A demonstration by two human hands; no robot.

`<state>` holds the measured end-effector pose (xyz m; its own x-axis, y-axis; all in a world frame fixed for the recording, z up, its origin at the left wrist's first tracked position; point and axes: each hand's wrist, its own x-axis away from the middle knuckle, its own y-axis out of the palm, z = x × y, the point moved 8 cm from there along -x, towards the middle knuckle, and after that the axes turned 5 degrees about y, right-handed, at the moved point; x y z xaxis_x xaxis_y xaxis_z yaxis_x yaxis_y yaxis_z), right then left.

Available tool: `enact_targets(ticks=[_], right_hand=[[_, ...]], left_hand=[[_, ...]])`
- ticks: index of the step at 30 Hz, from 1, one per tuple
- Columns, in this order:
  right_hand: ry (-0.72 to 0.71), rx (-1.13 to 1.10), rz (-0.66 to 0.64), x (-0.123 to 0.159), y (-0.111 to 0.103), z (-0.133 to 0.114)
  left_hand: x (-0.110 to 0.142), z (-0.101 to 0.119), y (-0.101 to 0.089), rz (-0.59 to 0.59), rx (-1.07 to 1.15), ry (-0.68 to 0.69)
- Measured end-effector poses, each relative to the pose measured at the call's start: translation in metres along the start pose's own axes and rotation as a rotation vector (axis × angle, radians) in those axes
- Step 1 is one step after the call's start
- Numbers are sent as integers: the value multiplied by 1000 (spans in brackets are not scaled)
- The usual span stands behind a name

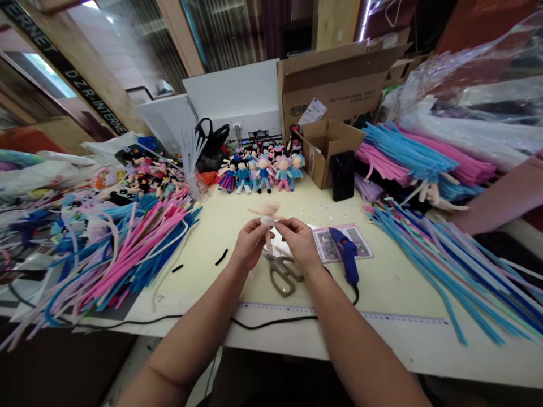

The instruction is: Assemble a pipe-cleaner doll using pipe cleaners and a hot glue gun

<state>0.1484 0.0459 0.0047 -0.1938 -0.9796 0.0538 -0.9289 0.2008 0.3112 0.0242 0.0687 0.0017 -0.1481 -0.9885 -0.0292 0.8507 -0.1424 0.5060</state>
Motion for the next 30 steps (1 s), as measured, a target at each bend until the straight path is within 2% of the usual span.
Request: enact_targets(ticks=[8,16,23,30], right_hand=[[-50,11,-3,0,-2,1],[-43,-28,49,-1,-4,6],[-62,-9,70,2,-5,3],[-15,-23,48,1,-3,6]], left_hand=[[1,1,0,-10,-35,57],[0,0,-4,11,-67,92],[0,0,-3,8,-84,94],[2,1,0,12,-41,51]])
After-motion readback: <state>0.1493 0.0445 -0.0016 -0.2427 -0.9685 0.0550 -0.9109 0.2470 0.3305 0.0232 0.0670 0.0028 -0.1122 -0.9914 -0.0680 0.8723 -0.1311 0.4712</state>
